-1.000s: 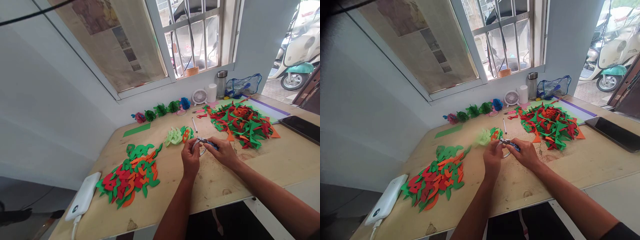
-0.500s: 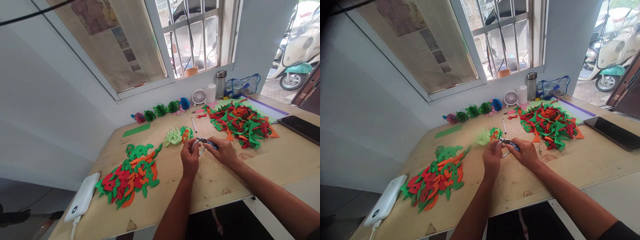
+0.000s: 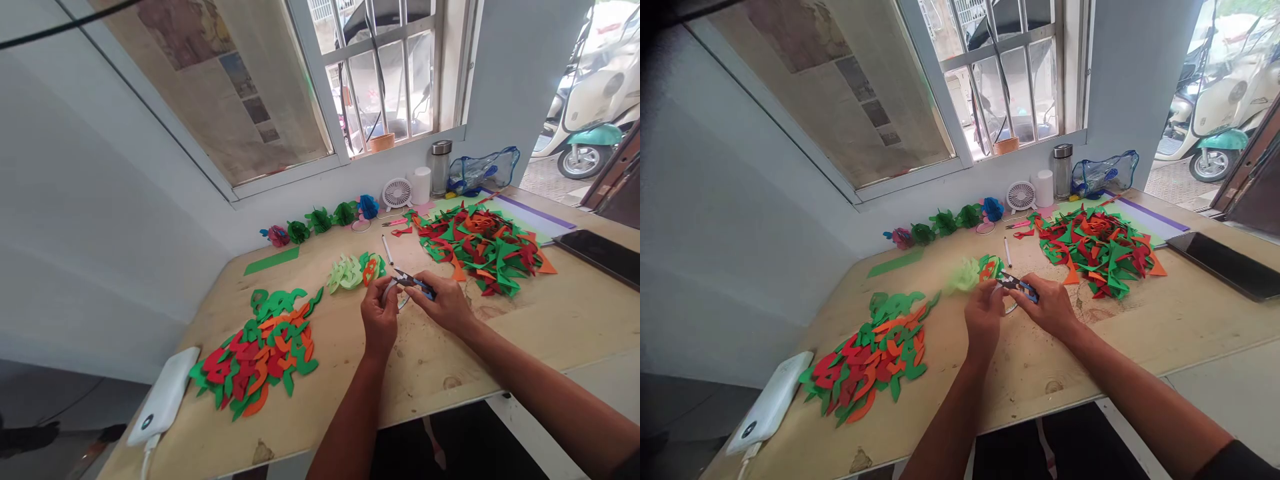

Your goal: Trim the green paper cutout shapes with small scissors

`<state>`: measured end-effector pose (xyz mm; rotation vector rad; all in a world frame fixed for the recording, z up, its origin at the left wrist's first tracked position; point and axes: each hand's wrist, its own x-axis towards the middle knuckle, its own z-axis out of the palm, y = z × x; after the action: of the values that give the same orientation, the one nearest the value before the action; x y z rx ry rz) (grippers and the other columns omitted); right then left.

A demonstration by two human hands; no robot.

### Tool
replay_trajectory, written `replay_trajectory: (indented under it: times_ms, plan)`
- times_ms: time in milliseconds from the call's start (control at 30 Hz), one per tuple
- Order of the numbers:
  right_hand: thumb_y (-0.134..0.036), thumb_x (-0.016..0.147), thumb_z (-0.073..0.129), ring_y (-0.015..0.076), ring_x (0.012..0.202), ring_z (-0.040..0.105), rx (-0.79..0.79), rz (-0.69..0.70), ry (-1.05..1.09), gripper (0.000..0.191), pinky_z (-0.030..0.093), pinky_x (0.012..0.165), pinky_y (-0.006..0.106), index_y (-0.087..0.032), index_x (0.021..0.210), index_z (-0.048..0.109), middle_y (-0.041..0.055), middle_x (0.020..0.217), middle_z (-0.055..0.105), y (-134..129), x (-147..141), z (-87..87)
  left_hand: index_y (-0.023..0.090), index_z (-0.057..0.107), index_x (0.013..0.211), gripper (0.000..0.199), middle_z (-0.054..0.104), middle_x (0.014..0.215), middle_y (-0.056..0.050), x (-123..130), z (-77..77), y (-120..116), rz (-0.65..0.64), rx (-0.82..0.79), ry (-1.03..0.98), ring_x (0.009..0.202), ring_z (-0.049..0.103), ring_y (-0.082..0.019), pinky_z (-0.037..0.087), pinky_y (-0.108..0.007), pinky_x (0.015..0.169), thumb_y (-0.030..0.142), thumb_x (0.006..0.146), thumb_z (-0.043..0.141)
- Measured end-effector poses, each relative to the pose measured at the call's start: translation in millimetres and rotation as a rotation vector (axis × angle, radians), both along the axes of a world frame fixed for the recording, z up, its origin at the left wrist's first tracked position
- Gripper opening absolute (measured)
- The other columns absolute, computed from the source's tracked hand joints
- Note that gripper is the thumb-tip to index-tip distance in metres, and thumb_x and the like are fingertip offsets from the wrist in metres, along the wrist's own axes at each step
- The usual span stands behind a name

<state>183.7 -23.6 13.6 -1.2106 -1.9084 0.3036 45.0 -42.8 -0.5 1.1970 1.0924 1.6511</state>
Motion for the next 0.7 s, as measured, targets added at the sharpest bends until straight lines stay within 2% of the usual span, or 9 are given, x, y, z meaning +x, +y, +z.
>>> replay_trajectory:
  times_ms: [233,400,700]
  plan:
    - [-0.051,0.084,0.048,0.012,0.053,0.048,-0.02,0.043,-0.006,0.036,0.032,0.052,0.022,-0.018,0.082,0.061,0.0003,0.058,0.056,0.2,0.3,-1.2,0.017,0.061,0.097,0.026,0.064,0.078,-0.003,0.9,2.5,-0.6,-0.009,0.002,0.031,0.051,0.046,-0.005,0.04,-0.017,0.048,0.037,0.08,0.06]
    - [-0.051,0.085,0.047,0.0113,0.051,0.046,-0.021,0.05,-0.016,0.036,0.031,0.052,0.022,-0.018,0.082,0.061,-0.0006,0.057,0.055,0.2,0.1,-1.2,0.018,0.061,0.096,0.027,0.062,0.077,-0.002,1.9,2.8,-1.4,-0.014,0.007,0.033,0.049,0.042,-0.005,0.038,-0.017,0.046,0.039,0.079,0.06]
    - [-0.05,0.085,0.047,0.0111,0.05,0.045,-0.021,0.04,-0.001,0.035,0.031,0.051,0.022,-0.018,0.081,0.06,-0.0014,0.055,0.052,-0.5,-0.4,0.1,0.017,0.061,0.097,0.028,0.064,0.077,-0.002,1.7,2.7,-1.0,-0.015,0.004,0.025,0.048,0.044,-0.004,0.04,-0.017,0.047,0.038,0.079,0.061]
